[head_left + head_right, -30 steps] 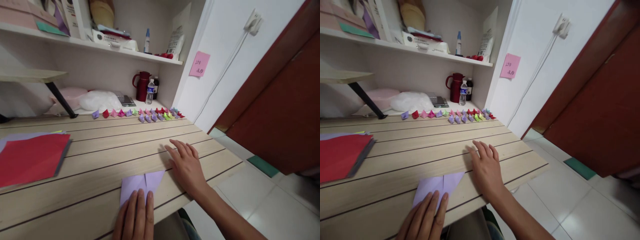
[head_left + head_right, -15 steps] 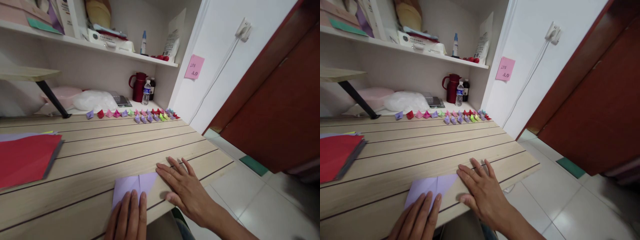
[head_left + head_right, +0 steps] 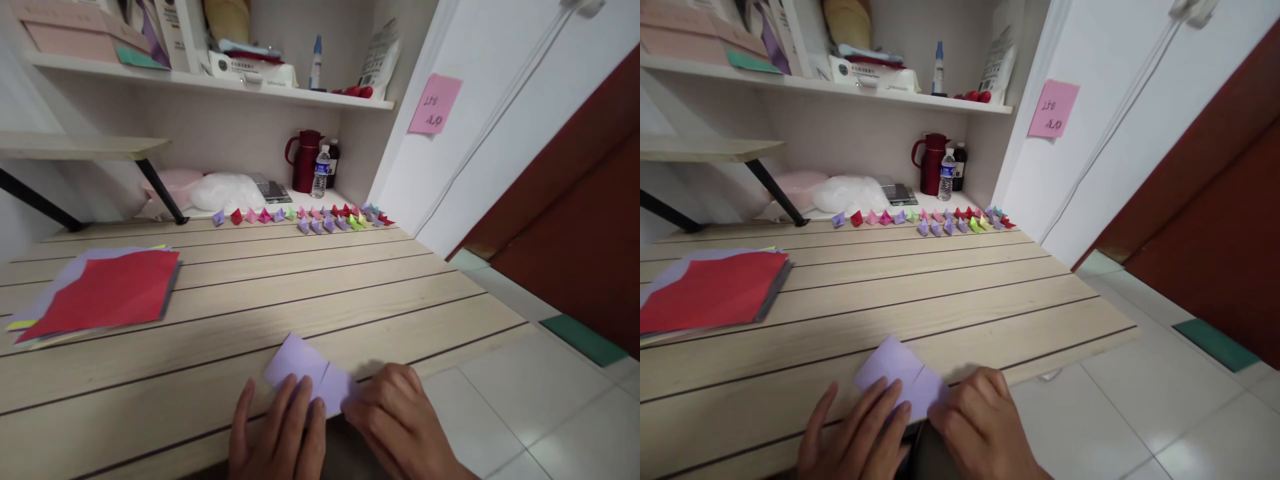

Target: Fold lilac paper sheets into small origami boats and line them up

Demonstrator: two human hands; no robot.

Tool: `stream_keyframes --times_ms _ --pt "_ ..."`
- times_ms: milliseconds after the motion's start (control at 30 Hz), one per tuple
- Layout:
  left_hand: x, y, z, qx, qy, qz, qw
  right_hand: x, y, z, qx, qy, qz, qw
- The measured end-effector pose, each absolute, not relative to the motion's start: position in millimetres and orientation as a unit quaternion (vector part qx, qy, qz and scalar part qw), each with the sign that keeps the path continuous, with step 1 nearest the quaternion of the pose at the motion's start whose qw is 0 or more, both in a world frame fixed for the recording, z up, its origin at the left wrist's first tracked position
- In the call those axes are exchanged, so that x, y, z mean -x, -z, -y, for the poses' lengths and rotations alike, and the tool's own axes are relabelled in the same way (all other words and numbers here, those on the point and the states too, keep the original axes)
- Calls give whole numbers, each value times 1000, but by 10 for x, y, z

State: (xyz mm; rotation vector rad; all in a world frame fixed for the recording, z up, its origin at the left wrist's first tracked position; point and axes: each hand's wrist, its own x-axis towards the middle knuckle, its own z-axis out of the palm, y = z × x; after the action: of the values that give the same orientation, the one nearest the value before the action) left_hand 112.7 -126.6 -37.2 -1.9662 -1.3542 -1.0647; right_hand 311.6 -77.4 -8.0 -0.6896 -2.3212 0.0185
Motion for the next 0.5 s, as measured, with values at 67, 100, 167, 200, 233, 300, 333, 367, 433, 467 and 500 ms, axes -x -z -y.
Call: stream_keyframes --times_ms 67,100,167,200,233,300,333,367,433,467,500 --pt "-1158 338 1276 709 403 516 262 -3027 68 830 246 -27 885 395" --pt "-1162 326 1280 703 407 523 259 -2992 52 842 240 -32 877 415" --pt "-1153 319 1286 698 408 532 252 -2951 10 830 239 -35 858 454" --pt "-1145 324 1289 699 408 532 248 -2945 -13 807 238 -34 860 449" --pt "-1136 335 1292 701 408 531 245 -2948 -35 776 237 -30 873 425" --pt "-1121 364 1301 705 416 521 241 -2968 -67 705 236 -8 911 339" --pt "-1116 378 1309 705 425 514 241 -2979 -77 674 238 -2 924 298" --pt "-1111 384 1318 703 439 507 238 -2988 -85 650 241 -11 930 276" --pt "-1108 364 1346 689 476 501 218 -2992 -106 634 248 -89 919 295" --pt "-1112 333 1365 678 497 503 198 -2988 -126 640 250 -153 902 319" --pt "-1120 285 1387 665 518 510 173 -2982 -154 651 255 -226 877 339"
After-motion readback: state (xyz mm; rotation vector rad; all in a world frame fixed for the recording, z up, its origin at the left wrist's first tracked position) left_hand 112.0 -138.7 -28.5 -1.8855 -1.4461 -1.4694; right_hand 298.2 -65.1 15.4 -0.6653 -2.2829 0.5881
